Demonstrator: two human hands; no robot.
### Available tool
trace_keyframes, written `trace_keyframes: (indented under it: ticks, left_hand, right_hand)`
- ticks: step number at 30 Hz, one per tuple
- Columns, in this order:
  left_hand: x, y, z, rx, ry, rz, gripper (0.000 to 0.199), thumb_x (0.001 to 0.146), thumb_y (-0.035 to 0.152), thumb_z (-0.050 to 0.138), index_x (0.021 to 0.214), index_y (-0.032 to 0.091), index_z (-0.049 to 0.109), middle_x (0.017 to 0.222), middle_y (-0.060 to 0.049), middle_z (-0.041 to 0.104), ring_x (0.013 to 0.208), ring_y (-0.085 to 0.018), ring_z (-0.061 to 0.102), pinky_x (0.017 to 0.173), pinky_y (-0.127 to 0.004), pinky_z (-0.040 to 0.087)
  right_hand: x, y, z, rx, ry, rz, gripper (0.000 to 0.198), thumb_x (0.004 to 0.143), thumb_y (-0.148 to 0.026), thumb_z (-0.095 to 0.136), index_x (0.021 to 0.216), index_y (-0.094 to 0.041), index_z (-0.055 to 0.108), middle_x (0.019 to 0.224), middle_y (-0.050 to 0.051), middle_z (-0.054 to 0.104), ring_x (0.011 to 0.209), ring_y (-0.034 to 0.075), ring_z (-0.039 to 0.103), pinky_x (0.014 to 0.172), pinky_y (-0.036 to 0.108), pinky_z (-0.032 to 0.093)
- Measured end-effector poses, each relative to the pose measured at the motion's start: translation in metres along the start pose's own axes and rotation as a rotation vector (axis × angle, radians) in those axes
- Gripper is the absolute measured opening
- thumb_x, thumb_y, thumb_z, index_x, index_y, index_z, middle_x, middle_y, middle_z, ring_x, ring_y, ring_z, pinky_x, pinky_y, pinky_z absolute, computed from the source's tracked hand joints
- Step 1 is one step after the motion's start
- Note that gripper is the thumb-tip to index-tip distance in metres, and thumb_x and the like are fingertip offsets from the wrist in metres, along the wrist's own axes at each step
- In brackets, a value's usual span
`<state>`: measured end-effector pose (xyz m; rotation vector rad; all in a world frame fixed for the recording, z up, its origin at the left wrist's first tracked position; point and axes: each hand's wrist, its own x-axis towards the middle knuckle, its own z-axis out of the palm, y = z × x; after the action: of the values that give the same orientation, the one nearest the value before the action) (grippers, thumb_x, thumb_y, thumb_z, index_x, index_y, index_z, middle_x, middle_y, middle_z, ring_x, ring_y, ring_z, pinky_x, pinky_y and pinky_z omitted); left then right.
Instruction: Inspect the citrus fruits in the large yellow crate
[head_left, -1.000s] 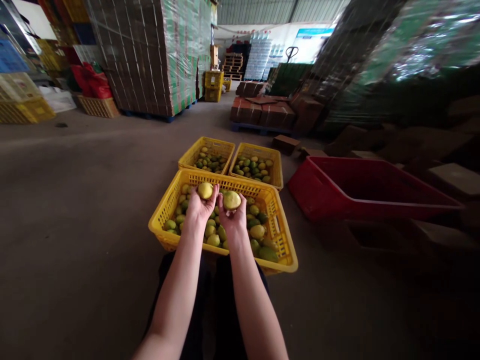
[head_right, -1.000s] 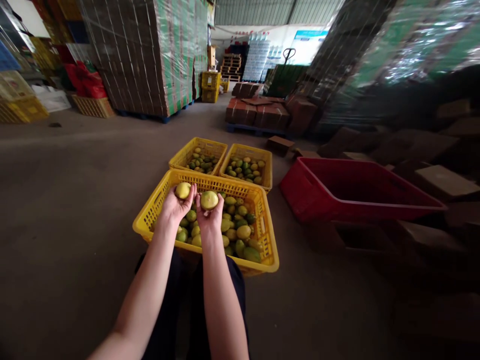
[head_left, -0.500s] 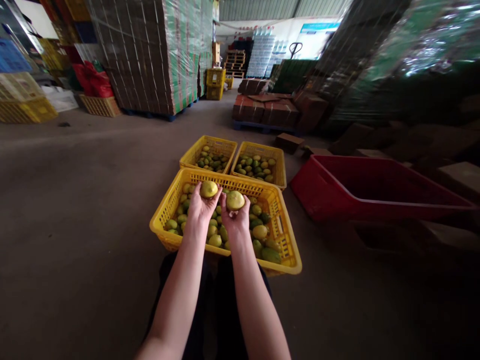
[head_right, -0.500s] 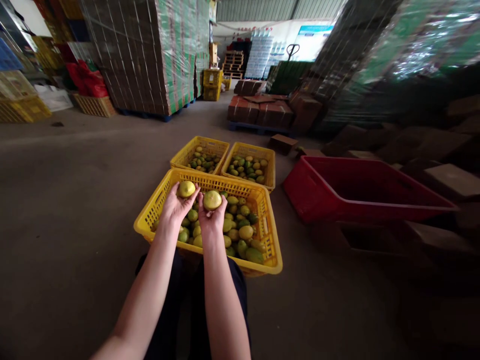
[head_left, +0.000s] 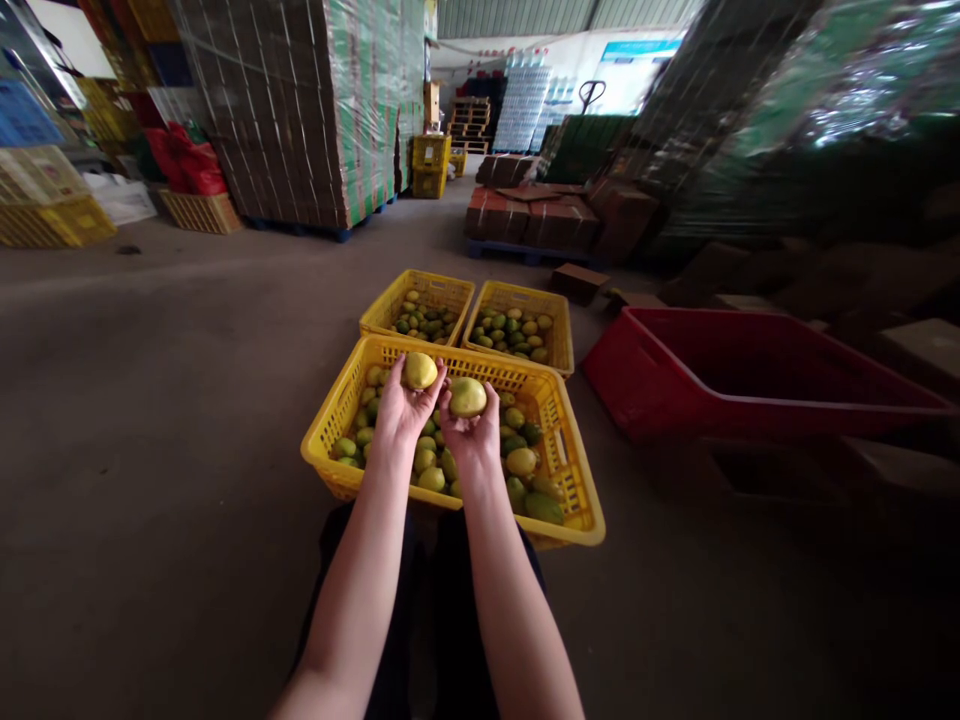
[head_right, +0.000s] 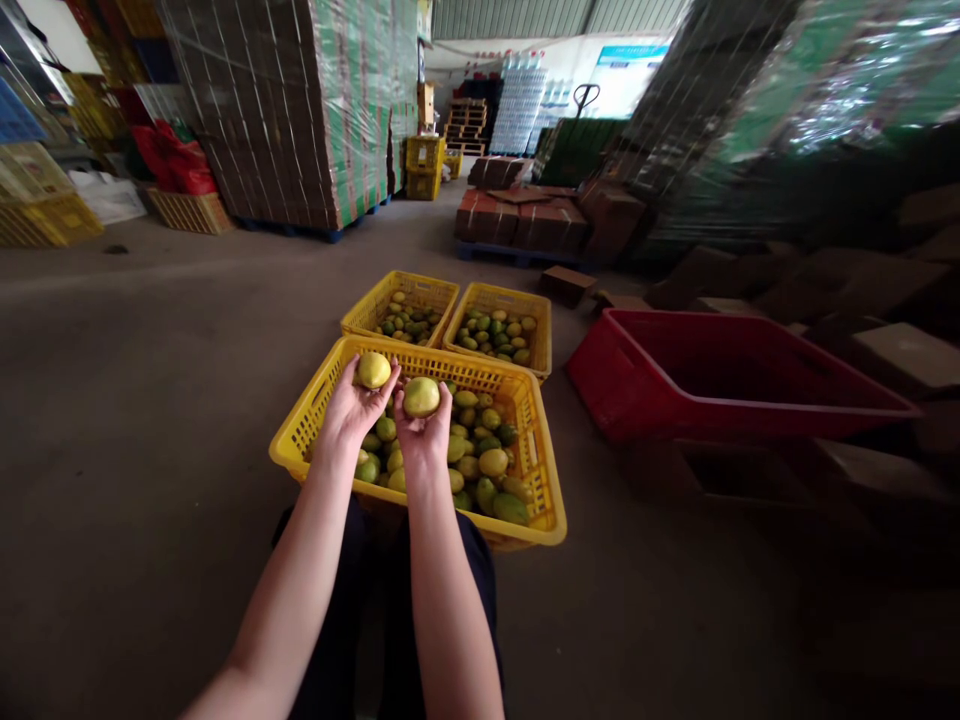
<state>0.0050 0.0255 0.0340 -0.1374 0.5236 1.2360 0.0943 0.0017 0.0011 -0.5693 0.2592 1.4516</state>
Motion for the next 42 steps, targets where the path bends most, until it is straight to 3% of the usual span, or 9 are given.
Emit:
trace_keyframes:
  ticks: [10,20,25,29,32,35,37,42]
  left_hand:
    - [-0.002,0.003,-0.001,0.084,0.029,-0.008,0.026,0.102,0.031,0.045,0.112,0.014,0.061,0.079,-0.006,0.068,0.071,-0.017,0.071,0.064,-0.027,0.064]
    - [0.003,0.005,-0.004,0.103,0.074,0.046,0.023,0.101,0.030,0.047,0.109,0.015,0.062,0.078,-0.005,0.068,0.070,-0.017,0.070,0.066,-0.028,0.064]
    - [-0.002,0.006,-0.001,0.024,0.009,0.017,0.029,0.100,0.033,0.047,0.117,0.014,0.062,0.080,-0.006,0.069,0.073,-0.016,0.071,0.065,-0.022,0.062]
    - [-0.013,0.011,0.002,0.033,-0.151,-0.053,0.037,0.100,0.042,0.043,0.118,0.018,0.065,0.087,-0.007,0.072,0.063,-0.010,0.067,0.048,-0.011,0.053]
    - [-0.019,0.012,0.002,0.149,-0.219,0.013,0.036,0.100,0.041,0.040,0.111,0.022,0.069,0.084,-0.004,0.073,0.055,-0.010,0.065,0.046,-0.016,0.055]
    - [-0.019,0.011,0.001,0.272,-0.240,0.037,0.027,0.097,0.034,0.048,0.103,0.021,0.071,0.082,-0.004,0.075,0.059,-0.014,0.069,0.048,-0.021,0.057]
    - [-0.018,0.009,0.000,0.319,-0.238,0.016,0.028,0.096,0.035,0.050,0.088,0.018,0.071,0.074,-0.004,0.073,0.055,-0.015,0.068,0.044,-0.021,0.055]
    - [-0.021,0.009,0.000,0.413,-0.232,-0.041,0.053,0.096,0.044,0.049,0.053,0.016,0.056,0.051,-0.003,0.059,0.040,-0.014,0.057,0.033,-0.023,0.046]
  right_hand:
    - [0.004,0.002,-0.001,-0.048,-0.013,0.010,0.018,0.088,-0.035,0.057,0.090,-0.018,0.061,0.073,0.003,0.071,0.063,0.012,0.068,0.049,0.016,0.057]
    - [0.007,0.005,-0.004,-0.023,-0.046,-0.012,0.018,0.091,-0.037,0.055,0.090,-0.021,0.062,0.071,0.000,0.071,0.064,0.011,0.069,0.052,0.018,0.059]
    - [0.001,0.005,0.001,-0.027,-0.119,-0.039,0.026,0.097,-0.040,0.049,0.089,-0.020,0.063,0.071,0.001,0.070,0.065,0.011,0.068,0.053,0.017,0.058]
    - [-0.003,0.003,0.002,-0.013,-0.189,-0.041,0.026,0.094,-0.040,0.051,0.088,-0.019,0.063,0.074,0.003,0.071,0.062,0.012,0.065,0.046,0.017,0.050]
    - [-0.008,0.000,0.000,0.024,-0.292,-0.039,0.019,0.086,-0.037,0.058,0.090,-0.020,0.064,0.077,0.002,0.072,0.061,0.013,0.063,0.051,0.021,0.053]
    - [-0.013,-0.002,-0.002,0.057,-0.393,-0.058,0.019,0.079,-0.034,0.061,0.091,-0.020,0.064,0.082,0.002,0.072,0.065,0.013,0.064,0.058,0.024,0.057]
    - [-0.015,-0.003,-0.004,0.052,-0.459,-0.087,0.015,0.076,-0.033,0.061,0.085,-0.020,0.062,0.080,0.001,0.070,0.062,0.012,0.062,0.048,0.020,0.052]
    - [-0.011,-0.002,-0.009,0.048,-0.545,-0.161,0.017,0.076,-0.038,0.058,0.069,-0.022,0.054,0.064,-0.003,0.060,0.049,0.012,0.053,0.029,0.015,0.033]
